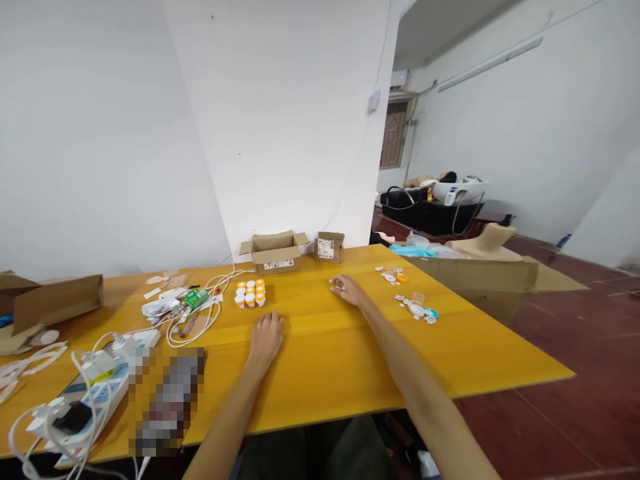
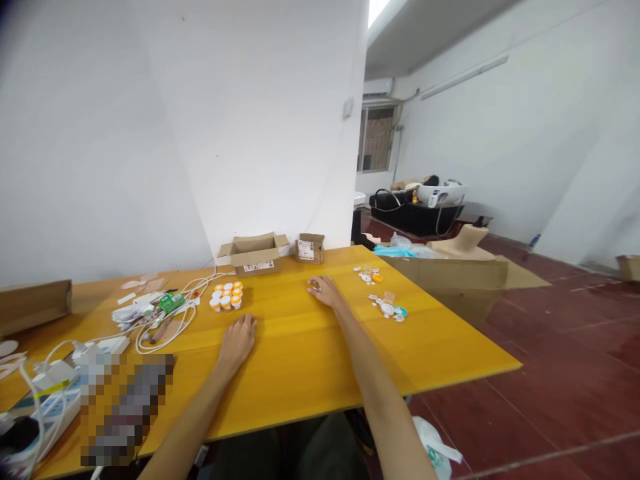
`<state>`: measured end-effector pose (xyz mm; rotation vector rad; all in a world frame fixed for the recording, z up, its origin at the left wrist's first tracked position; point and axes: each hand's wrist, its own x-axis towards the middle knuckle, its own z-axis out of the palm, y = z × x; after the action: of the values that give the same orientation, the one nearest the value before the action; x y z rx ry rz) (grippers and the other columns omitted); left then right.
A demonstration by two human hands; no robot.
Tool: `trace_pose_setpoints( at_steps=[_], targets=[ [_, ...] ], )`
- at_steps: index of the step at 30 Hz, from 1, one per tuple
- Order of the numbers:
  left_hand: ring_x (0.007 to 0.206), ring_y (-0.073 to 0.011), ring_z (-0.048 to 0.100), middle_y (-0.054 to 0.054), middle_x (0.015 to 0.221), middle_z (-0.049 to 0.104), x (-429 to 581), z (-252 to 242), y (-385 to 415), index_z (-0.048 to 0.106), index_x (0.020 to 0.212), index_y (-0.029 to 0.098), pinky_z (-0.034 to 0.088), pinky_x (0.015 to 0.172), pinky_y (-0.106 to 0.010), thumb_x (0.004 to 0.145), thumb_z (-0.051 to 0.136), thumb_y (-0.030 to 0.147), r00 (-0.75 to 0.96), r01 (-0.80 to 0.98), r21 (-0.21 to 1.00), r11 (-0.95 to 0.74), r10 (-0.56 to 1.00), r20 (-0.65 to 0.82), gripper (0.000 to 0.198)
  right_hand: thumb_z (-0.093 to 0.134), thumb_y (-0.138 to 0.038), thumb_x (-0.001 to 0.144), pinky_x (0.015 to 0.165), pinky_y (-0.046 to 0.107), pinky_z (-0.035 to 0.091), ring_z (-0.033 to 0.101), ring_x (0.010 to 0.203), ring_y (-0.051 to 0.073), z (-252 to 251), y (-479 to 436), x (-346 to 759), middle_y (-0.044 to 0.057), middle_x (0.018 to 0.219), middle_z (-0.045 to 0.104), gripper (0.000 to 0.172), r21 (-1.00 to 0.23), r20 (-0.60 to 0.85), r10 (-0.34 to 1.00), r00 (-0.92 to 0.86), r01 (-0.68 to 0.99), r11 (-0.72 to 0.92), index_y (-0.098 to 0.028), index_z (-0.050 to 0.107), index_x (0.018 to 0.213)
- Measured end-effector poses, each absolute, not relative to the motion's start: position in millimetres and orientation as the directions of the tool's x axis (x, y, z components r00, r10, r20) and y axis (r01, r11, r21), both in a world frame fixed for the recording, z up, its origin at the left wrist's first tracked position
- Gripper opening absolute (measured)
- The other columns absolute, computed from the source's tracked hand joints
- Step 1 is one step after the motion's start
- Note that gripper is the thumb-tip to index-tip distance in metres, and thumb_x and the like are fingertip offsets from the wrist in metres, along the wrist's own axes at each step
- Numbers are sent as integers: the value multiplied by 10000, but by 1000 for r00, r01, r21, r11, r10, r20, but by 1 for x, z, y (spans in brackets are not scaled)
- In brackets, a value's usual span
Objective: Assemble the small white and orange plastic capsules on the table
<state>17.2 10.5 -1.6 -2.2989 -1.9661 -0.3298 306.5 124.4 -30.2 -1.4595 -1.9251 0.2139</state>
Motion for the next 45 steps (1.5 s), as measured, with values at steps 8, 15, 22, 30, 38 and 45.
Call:
trace_pose_setpoints(
  at_steps=[8,15,22,30,38,45],
  targets=[
    [1004,-229,660,-131,1033,689,17,-3,15,640,1083,173,463,844,-309,1003,382,193,161,981,59,-182,952,262,270,673,-304,815,979,420,477,640,1044,236,-33,115,280,60,1075,653,284,-587,398,902,-165,710,389,-262,633,1092],
    [1019,-227,663,-135,1067,690,17,-3,14,640,1108,165,477,866,-312,1004,385,191,179,979,44,-198,944,276,276,791,-445,704,1047,504,436,527,1284,336,-32,128,275,165,1335,566,710,-643,391,920,26,723,253,-216,511,1315],
    [1034,-226,662,-133,1077,689,19,1,11,634,1114,172,480,874,-314,1010,386,216,166,981,56,-184,956,241,273,752,-459,765,916,433,511,650,1077,311,-27,132,273,103,1081,709,332,-634,335,940,-61,723,273,-259,670,1018],
    [1042,-245,647,-130,1054,690,16,0,11,628,1106,191,462,875,-331,1004,373,226,156,978,95,-184,956,248,276,751,-469,752,849,359,515,652,946,235,-25,113,263,56,1020,691,293,-667,366,903,-224,614,423,-235,677,913],
    [1028,-237,663,-136,1047,700,16,3,15,637,1080,182,469,859,-319,1005,388,221,169,979,66,-193,949,265,263,775,-462,742,808,337,504,628,897,218,-20,91,239,36,932,660,293,-659,354,885,-302,590,466,-231,664,884],
    [1060,-234,651,-116,1076,685,15,4,15,623,1106,195,464,881,-323,1004,380,230,185,969,114,-218,951,248,267,792,-450,740,816,337,496,605,890,209,-17,73,219,29,936,642,306,-646,371,854,-363,559,519,-222,649,884]
  ],
)
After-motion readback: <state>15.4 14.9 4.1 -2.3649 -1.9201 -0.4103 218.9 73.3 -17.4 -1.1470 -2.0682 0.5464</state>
